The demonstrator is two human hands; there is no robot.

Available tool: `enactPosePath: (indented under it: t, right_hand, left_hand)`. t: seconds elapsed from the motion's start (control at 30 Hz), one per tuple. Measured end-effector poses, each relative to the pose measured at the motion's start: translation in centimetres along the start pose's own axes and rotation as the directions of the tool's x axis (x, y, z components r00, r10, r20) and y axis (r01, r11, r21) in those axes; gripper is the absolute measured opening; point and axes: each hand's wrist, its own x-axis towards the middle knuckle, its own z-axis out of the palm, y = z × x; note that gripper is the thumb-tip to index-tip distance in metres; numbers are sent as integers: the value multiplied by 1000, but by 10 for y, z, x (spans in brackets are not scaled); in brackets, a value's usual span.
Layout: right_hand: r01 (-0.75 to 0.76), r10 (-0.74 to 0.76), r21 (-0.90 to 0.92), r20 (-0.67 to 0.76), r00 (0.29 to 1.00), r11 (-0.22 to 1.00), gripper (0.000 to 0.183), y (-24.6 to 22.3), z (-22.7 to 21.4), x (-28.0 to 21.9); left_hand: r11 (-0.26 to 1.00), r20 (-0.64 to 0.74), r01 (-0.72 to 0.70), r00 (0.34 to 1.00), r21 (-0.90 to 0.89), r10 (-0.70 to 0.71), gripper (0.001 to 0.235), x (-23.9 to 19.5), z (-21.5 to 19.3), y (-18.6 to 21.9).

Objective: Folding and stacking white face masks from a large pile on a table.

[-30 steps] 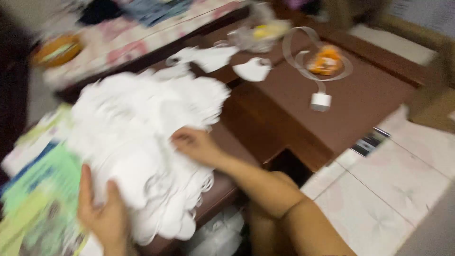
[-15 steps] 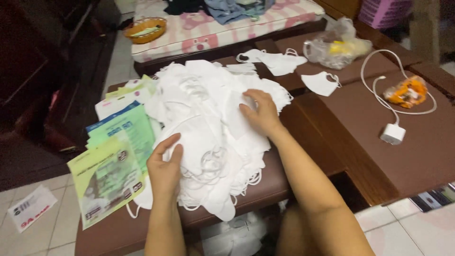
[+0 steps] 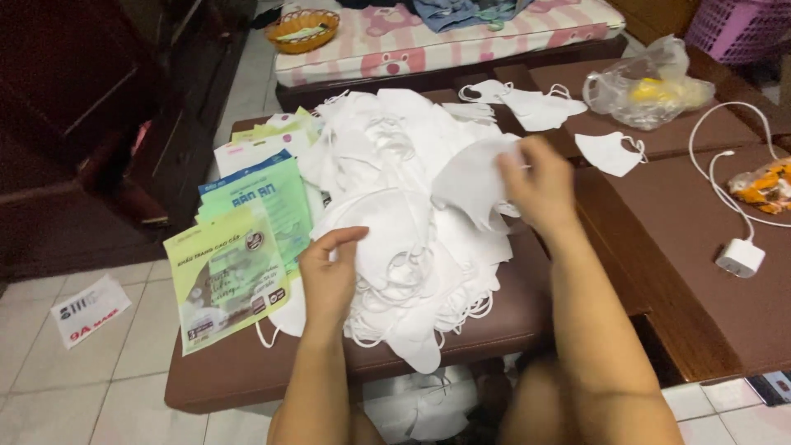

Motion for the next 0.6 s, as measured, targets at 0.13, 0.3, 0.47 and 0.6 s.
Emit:
enactPosePath:
  t: [0.13,0.3,0.47,0.6]
  right_hand:
    - [-329,371,688,93,924,647,16,-52,-6,-38]
    - [-555,403,708,398,824,436,13,-51,44,-71]
    - [-547,323,683,442,837,484,25,-63,50,-84]
    - [-179,169,432,62,984,884,22,-64,31,-76]
  left_hand:
    - [1000,33,22,999,4,-22,27,-5,5,1]
    - [976,158,155,979,-153,-130,31,-11,15,18]
    - [982,135,185,974,-30,-180,29,-11,20,4]
    - [983,50,167,985,-75,-163,19,-11,18,5]
